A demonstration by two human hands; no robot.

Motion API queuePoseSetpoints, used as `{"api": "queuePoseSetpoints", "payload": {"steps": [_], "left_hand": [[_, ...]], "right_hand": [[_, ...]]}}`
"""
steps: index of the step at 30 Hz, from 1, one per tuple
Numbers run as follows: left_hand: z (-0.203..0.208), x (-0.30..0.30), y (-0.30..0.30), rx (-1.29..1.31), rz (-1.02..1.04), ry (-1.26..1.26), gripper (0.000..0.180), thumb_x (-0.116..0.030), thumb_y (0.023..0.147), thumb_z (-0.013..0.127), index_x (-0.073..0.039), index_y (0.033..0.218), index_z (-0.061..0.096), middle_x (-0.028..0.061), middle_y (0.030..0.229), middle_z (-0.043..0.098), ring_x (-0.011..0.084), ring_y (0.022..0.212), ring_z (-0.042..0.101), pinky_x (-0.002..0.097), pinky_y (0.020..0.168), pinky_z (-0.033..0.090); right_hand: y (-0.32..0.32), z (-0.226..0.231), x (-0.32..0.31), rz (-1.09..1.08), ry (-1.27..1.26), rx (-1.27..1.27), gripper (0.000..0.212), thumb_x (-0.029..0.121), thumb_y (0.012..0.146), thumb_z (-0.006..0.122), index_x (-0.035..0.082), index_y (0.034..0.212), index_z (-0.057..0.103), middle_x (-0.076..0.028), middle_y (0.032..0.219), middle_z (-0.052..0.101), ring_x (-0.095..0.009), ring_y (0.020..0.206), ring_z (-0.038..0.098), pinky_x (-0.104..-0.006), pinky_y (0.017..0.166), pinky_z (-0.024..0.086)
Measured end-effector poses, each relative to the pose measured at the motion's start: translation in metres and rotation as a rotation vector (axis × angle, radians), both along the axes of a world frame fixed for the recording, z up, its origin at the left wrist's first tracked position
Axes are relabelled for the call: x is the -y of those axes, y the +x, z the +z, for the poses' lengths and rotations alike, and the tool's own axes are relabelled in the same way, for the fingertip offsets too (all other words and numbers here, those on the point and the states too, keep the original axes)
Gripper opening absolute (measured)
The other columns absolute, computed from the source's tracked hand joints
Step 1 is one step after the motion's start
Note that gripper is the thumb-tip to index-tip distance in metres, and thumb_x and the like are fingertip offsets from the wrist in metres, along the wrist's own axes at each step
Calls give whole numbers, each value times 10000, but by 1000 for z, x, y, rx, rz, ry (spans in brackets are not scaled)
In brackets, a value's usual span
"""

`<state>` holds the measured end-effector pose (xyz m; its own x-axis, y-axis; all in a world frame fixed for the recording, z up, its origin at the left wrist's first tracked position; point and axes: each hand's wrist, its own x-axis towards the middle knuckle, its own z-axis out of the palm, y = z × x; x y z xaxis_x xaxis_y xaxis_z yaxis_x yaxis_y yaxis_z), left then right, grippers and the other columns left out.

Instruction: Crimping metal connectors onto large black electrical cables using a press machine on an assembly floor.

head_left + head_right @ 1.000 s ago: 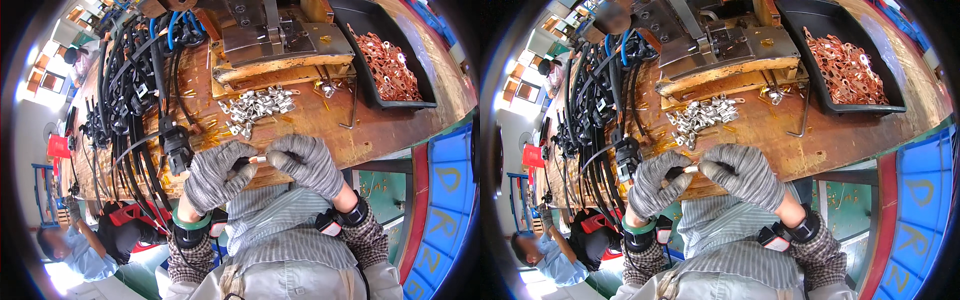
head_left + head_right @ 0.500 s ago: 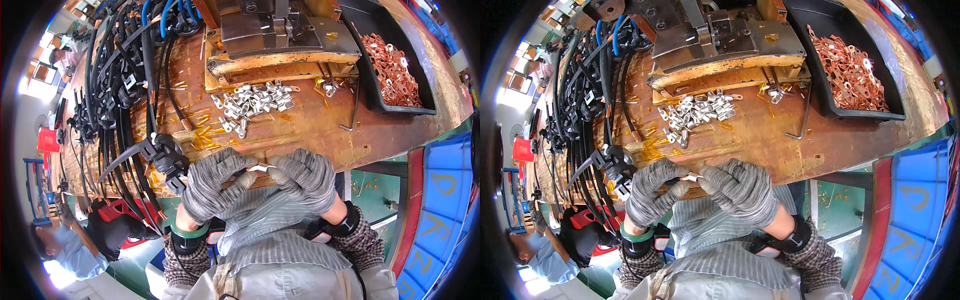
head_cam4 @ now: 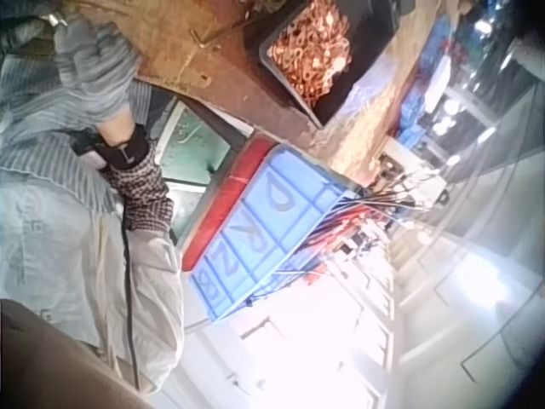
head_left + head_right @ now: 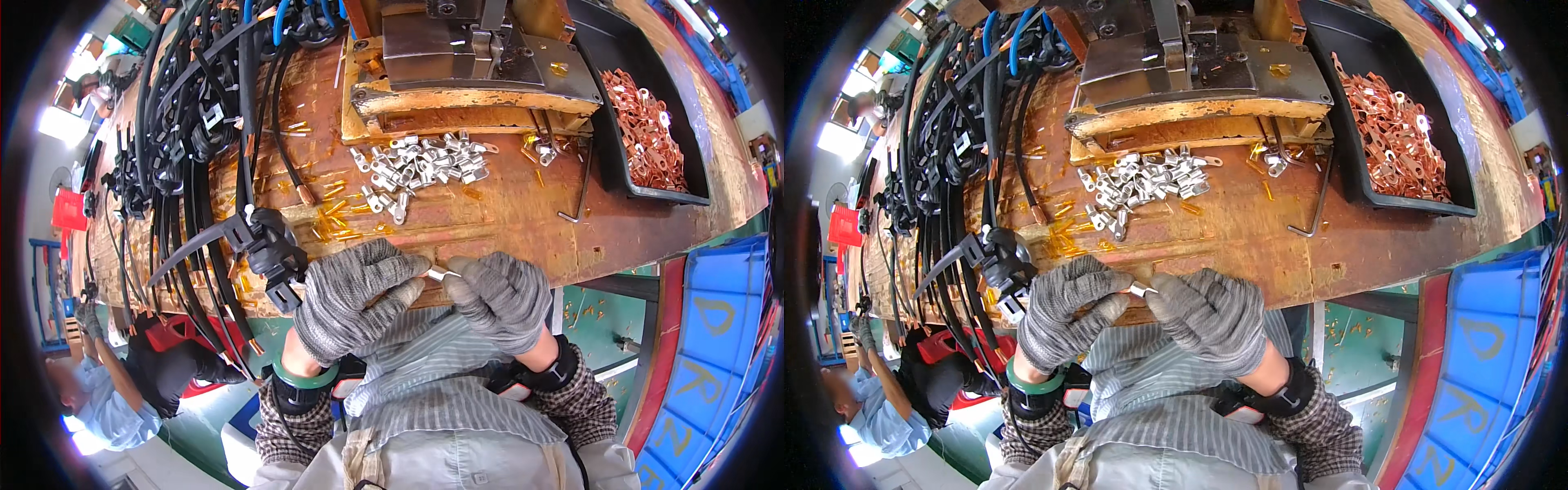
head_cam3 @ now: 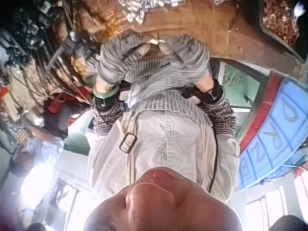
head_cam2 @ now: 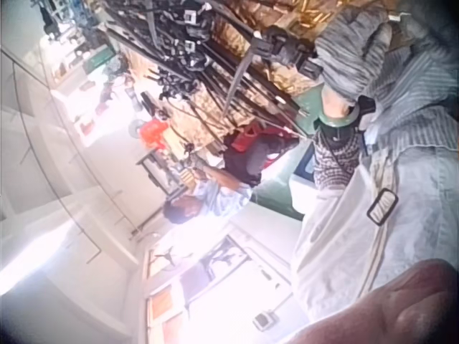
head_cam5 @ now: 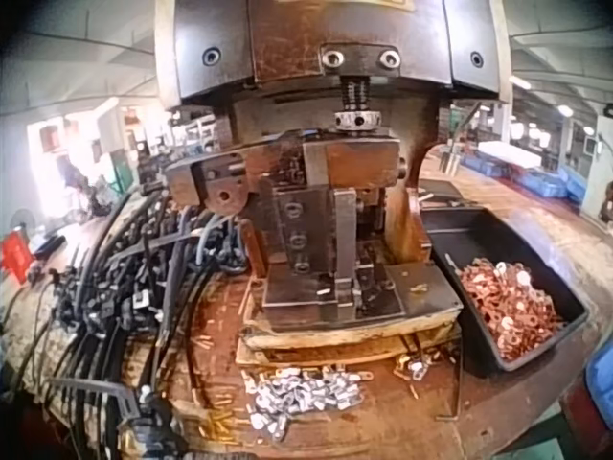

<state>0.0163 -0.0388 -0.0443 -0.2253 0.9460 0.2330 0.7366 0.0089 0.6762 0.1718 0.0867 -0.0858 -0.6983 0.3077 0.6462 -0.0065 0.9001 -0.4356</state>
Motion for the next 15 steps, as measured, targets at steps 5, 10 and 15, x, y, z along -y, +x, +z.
{"api": "queuePoseSetpoints", "payload": {"steps": [5,10,15], "left_hand": [[3,-1,0,29,-31,-29,202,-97,737,674,-38,920,615,79,717,555,220,647,577,305,565,454],[3,2,-1,86,-28,-99,210,-110,756,669,-21,931,596,83,767,561,197,661,585,288,578,466],[8,0,-2,131,-41,-100,253,-116,764,662,-18,987,592,87,809,574,203,709,584,299,614,470]], "right_hand": [[-1,16,-15,128,-402,207,160,167,751,665,76,881,641,-85,786,636,-242,641,609,-338,542,464],[-6,15,-22,290,-685,260,207,213,789,632,37,898,648,-125,777,632,-293,683,607,-352,627,478],[-6,1,-28,374,-525,166,218,234,807,606,47,912,648,-127,797,628,-296,721,607,-353,645,475]]}}
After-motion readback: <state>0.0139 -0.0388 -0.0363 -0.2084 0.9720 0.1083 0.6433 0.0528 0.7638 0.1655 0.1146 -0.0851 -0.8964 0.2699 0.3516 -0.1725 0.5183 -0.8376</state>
